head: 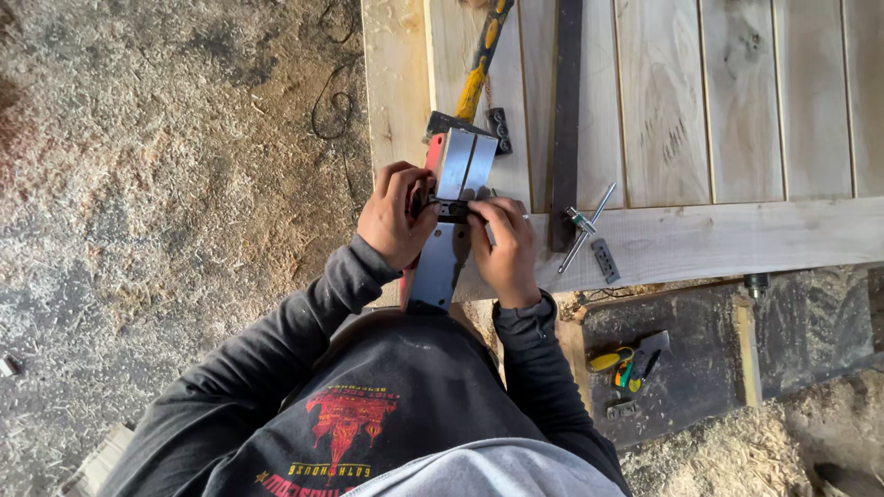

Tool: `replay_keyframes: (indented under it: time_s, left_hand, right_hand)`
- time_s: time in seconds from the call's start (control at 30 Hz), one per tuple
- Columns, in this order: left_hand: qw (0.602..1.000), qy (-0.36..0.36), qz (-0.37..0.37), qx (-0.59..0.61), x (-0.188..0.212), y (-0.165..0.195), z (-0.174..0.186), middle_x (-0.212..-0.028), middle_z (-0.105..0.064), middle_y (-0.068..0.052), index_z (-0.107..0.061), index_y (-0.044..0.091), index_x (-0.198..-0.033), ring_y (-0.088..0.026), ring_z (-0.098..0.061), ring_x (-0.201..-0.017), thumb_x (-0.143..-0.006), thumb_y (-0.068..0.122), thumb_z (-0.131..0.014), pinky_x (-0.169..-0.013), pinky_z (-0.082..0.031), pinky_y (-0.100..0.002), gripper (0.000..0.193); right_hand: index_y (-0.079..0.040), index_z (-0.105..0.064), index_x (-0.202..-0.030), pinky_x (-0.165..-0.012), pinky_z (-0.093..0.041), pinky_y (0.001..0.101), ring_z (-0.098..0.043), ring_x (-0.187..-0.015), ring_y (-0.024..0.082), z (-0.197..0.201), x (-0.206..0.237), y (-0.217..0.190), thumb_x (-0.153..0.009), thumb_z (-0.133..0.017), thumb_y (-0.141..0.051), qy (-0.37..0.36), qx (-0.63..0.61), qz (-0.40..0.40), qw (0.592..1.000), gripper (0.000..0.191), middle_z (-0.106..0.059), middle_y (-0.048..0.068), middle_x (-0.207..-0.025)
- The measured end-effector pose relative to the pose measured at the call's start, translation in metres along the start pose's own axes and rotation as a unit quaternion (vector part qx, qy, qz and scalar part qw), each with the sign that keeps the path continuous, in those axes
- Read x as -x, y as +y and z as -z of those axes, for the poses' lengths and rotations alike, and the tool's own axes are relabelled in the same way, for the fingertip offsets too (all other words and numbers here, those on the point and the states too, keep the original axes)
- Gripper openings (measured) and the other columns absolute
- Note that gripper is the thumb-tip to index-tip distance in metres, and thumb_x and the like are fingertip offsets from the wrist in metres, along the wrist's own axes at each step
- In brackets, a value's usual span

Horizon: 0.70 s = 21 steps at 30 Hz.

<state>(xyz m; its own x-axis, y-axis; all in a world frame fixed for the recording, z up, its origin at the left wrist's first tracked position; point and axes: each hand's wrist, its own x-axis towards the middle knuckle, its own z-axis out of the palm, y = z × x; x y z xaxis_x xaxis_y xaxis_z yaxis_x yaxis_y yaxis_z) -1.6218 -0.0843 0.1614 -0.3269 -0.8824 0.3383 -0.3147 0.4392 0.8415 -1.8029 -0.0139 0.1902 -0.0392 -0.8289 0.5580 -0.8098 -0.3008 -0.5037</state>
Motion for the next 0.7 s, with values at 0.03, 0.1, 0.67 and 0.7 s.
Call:
replay_keyframes:
  time_s: [0.03,0.1,0.67,0.7]
  left_hand:
    - [1.0,-0.002,0.005,0.003,0.0,-0.0002,0.0004,-0.127,-0.057,-0.017,-0.058,0.006,-0.128,-0.036,-0.068,-0.103,-0.087,0.013,-0.075,-0.087,-0.058,-0.041,0.045]
    - [1.0,-0.007,-0.003,0.011,-0.0002,-0.0008,0.0013,-0.127,-0.056,-0.017,-0.057,0.005,-0.129,-0.035,-0.068,-0.104,-0.088,0.013,-0.074,-0.087,-0.058,-0.041,0.045]
    - [1.0,0.007,0.008,-0.003,0.0016,-0.0029,0.004,-0.129,-0.057,-0.017,-0.056,0.008,-0.13,-0.039,-0.068,-0.098,-0.085,0.016,-0.075,-0.079,-0.059,-0.044,0.049]
    - [1.0,0.01,0.01,-0.004,0.0017,-0.0026,0.0042,-0.129,-0.057,-0.017,-0.056,0.008,-0.13,-0.04,-0.068,-0.1,-0.086,0.016,-0.075,-0.08,-0.059,-0.045,0.049]
  right_hand:
    - [0.001,-0.067,-0.104,-0.08,-0.052,0.0425,-0.065,-0.095,0.035,-0.0005,0.0002,0.0004,-0.093,-0.071,0.0,-0.002,-0.003,0.019,1.0,0.012,-0.065,0.015,-0.1]
    - [-0.001,-0.067,-0.101,-0.079,-0.053,0.0425,-0.066,-0.093,0.034,-0.0012,0.0007,0.0019,-0.093,-0.074,-0.003,-0.003,0.002,-0.016,1.0,0.012,-0.066,0.012,-0.097]
    - [-0.003,-0.069,-0.103,-0.079,-0.055,0.0392,-0.068,-0.092,0.033,-0.0048,0.0044,0.0001,-0.093,-0.076,-0.007,0.005,0.029,-0.005,1.0,0.013,-0.067,0.013,-0.102]
    - [-0.003,-0.069,-0.103,-0.078,-0.055,0.0389,-0.069,-0.091,0.032,-0.0047,0.0039,-0.0003,-0.093,-0.075,-0.007,0.002,0.029,-0.015,0.999,0.013,-0.067,0.013,-0.102]
